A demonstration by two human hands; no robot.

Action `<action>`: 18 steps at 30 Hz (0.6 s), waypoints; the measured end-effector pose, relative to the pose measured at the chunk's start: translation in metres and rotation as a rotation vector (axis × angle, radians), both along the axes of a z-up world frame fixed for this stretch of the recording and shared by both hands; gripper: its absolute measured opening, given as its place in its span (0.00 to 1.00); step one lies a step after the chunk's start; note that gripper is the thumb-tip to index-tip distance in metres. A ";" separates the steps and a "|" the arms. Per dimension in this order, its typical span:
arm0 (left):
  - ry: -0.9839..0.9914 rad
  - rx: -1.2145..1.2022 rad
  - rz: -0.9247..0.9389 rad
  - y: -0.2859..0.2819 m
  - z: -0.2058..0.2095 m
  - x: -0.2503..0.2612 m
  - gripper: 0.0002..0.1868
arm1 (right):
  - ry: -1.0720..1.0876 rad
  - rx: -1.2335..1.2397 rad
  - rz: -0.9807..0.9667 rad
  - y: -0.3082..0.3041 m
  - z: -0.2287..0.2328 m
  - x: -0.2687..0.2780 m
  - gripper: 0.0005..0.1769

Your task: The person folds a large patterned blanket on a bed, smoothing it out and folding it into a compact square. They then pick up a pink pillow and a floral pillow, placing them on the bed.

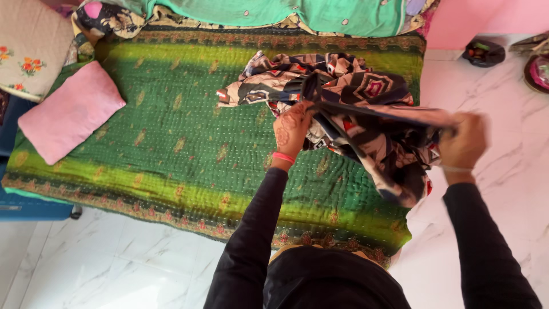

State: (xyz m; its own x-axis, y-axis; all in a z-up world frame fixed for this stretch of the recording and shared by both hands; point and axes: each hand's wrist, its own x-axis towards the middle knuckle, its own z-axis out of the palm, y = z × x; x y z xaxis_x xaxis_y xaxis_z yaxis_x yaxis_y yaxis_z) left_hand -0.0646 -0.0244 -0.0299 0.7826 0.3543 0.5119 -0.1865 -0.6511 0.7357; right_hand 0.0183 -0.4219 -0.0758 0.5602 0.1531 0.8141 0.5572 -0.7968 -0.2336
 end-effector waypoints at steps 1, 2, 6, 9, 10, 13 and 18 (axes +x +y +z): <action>0.023 -0.044 0.010 0.001 0.004 0.005 0.09 | 0.036 -0.063 0.081 0.002 -0.011 -0.006 0.09; -0.044 0.022 0.013 0.004 0.009 0.010 0.10 | 0.124 -0.236 0.123 0.007 -0.023 -0.010 0.11; -0.082 0.153 -0.021 0.017 0.023 0.016 0.10 | 0.169 -0.452 0.397 0.008 -0.059 -0.058 0.26; -0.108 0.188 -0.053 0.015 0.031 0.022 0.10 | 0.162 -0.431 0.264 0.027 -0.076 -0.062 0.18; -0.135 0.204 -0.061 0.014 0.031 0.022 0.10 | 0.218 -0.340 0.186 0.032 -0.082 -0.061 0.18; -0.156 0.194 -0.066 0.015 0.025 0.023 0.11 | 0.252 -0.064 0.138 0.047 -0.105 -0.057 0.12; -0.177 0.341 -0.022 0.042 0.010 0.056 0.10 | 0.502 -0.011 0.275 0.072 -0.139 -0.041 0.15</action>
